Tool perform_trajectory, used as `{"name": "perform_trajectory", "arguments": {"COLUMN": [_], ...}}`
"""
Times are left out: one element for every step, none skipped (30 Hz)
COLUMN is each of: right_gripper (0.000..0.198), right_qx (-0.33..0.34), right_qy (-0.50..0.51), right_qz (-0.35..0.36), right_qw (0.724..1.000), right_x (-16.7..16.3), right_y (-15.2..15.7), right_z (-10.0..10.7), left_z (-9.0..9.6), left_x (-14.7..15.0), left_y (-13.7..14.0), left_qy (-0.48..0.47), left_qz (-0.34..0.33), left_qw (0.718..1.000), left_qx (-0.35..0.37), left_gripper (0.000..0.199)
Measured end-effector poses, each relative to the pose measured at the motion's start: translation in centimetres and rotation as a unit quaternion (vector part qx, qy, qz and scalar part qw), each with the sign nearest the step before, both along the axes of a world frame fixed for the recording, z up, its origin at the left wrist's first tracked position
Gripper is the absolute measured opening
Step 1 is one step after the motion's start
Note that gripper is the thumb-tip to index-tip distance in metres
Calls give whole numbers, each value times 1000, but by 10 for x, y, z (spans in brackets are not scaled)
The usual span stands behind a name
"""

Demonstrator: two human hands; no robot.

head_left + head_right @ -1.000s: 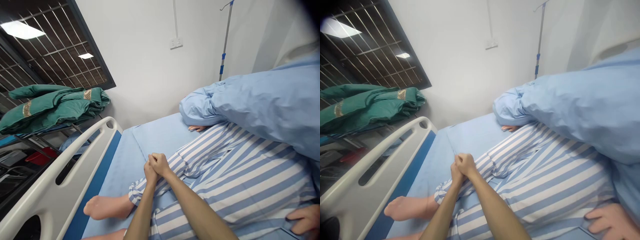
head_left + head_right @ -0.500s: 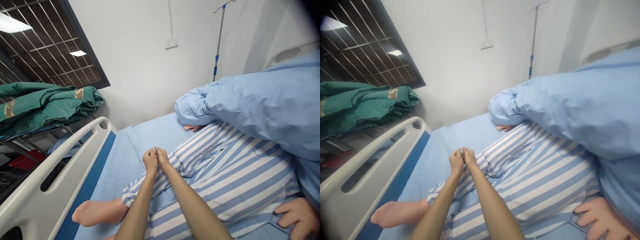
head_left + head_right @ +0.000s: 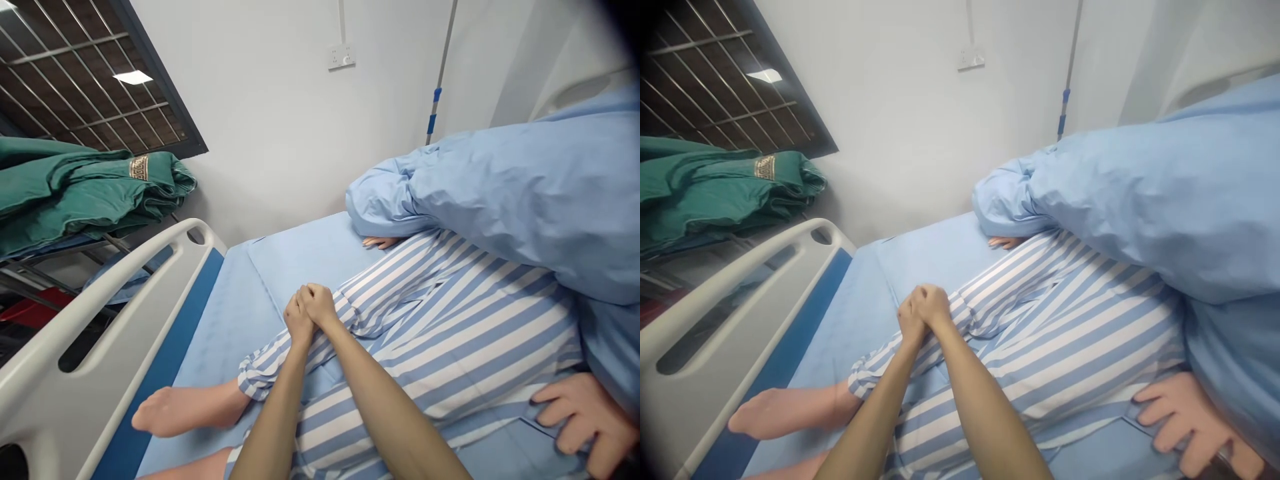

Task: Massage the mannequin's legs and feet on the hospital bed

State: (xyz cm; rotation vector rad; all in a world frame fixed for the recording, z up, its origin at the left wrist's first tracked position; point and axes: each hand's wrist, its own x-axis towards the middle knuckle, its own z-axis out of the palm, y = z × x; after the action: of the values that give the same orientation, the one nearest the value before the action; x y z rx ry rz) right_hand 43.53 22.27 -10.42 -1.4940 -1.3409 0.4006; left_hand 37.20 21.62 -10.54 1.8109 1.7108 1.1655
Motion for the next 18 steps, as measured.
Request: {"name": "perform_trajectory", "arguments": {"right_gripper": [34,34,34,34,34,34,34,34,33,33,33,33,33,33,32,32,32,32], "right_qx": [-10,-14,-11,-3,7,15,21,25,27,28,28,29,29,30,30,31,32,31], "right_qy": [22,42,61,79,99,121,145,171,197,220,239,250,254,250,243,234,227,221], "right_qz": [5,8,10,10,8,11,17,24,32,37,38,35,29,25,22,21,20,19], "right_qw": [1000,999,998,997,995,993,989,985,979,974,970,967,966,967,969,971,973,975], "right_x": [1,2,3,4,5,6,7,8,10,11,12,13,14,14,14,14,13,12], "right_y": [3,5,7,9,10,11,11,12,12,12,13,13,13,13,13,14,14,14], "right_z": [-3,-6,-8,-10,-11,-11,-11,-10,-10,-9,-9,-9,-10,-10,-12,-13,-14,-15], "left_z": [-1,-2,-1,0,2,5,8,12,14,15,15,14,11,8,5,3,1,1], "left_x": [0,0,1,3,5,8,12,16,20,24,27,29,30,30,29,28,27,27], "left_y": [0,0,1,3,5,7,10,12,14,16,16,16,16,15,13,12,11,10], "left_qy": [-19,-40,-66,-96,-127,-159,-187,-205,-212,-208,-195,-178,-155,-132,-112,-88,-64,-43], "left_qz": [6,12,19,25,32,38,45,48,48,49,52,56,59,61,62,59,53,48], "left_qw": [1000,999,998,995,991,987,981,978,976,977,979,982,986,989,991,993,996,997], "left_qx": [6,10,11,7,2,-1,1,5,12,14,9,-2,-16,-29,-39,-43,-42,-41], "left_gripper": [35,40,44,45,45,44,44,44,44,45,46,47,49,50,51,51,51,50]}}
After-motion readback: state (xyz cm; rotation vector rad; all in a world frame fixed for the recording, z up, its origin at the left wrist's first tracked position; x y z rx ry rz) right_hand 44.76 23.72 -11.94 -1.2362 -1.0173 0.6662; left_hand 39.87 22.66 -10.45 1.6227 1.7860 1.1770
